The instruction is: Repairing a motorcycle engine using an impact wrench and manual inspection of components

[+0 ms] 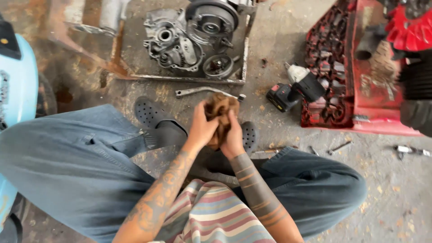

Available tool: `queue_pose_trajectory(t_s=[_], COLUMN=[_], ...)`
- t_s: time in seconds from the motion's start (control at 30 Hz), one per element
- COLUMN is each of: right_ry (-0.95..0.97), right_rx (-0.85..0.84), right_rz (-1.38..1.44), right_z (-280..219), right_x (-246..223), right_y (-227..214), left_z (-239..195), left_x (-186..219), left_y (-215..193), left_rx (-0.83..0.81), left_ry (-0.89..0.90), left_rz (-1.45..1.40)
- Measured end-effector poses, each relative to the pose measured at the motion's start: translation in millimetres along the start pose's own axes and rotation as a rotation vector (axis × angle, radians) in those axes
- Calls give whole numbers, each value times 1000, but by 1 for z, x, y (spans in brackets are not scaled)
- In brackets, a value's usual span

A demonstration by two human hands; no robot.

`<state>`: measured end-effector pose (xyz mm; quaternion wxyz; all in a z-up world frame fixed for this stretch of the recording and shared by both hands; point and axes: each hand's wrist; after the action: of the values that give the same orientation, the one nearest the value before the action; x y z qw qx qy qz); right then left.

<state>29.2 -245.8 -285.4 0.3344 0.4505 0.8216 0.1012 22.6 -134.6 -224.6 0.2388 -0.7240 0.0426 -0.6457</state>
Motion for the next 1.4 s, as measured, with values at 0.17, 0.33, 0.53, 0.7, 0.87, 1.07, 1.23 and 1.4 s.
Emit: queue_pose_trajectory(t_s=[0.17, 0.33, 0.53, 0.7, 0.87, 1.07, 1.23, 1.4], right_ry=[-25, -251, -316, -319, -560, -784, -587, -536], right_rx=[-60, 6, -185, -214, -58, 118, 316, 411], right_rz=[-331, -399, -296, -381, -605, -547, -271, -690], right_z=[15, 51, -11, 47, 40, 64, 74, 98], right_x=[10, 14, -23, 24, -10, -23, -62, -51], right_y=[-20, -43, -9, -35, -27, -44, -55, -90], left_z=[14, 1, -7, 18, 8, 32, 51, 49], left_x=[-51, -21, 12, -26, 9, -8, -42, -44], left_y=[-3, 7, 8, -4, 0, 5, -10, -6], left_rx=[-209, -170, -228, -325, -386, -260, -131, -152], left_ry=[259, 430, 81, -5, 42, 274, 55, -94], left_rz=[558, 636, 230, 409, 542, 425, 326, 326])
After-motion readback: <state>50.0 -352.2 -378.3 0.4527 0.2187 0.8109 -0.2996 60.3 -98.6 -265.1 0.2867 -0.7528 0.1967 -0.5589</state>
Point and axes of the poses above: each hand's wrist, its own z-axis towards the middle knuckle, its own y-axis out of the palm, x = y × z, and after that the axes turned 11 degrees about x, right-handed
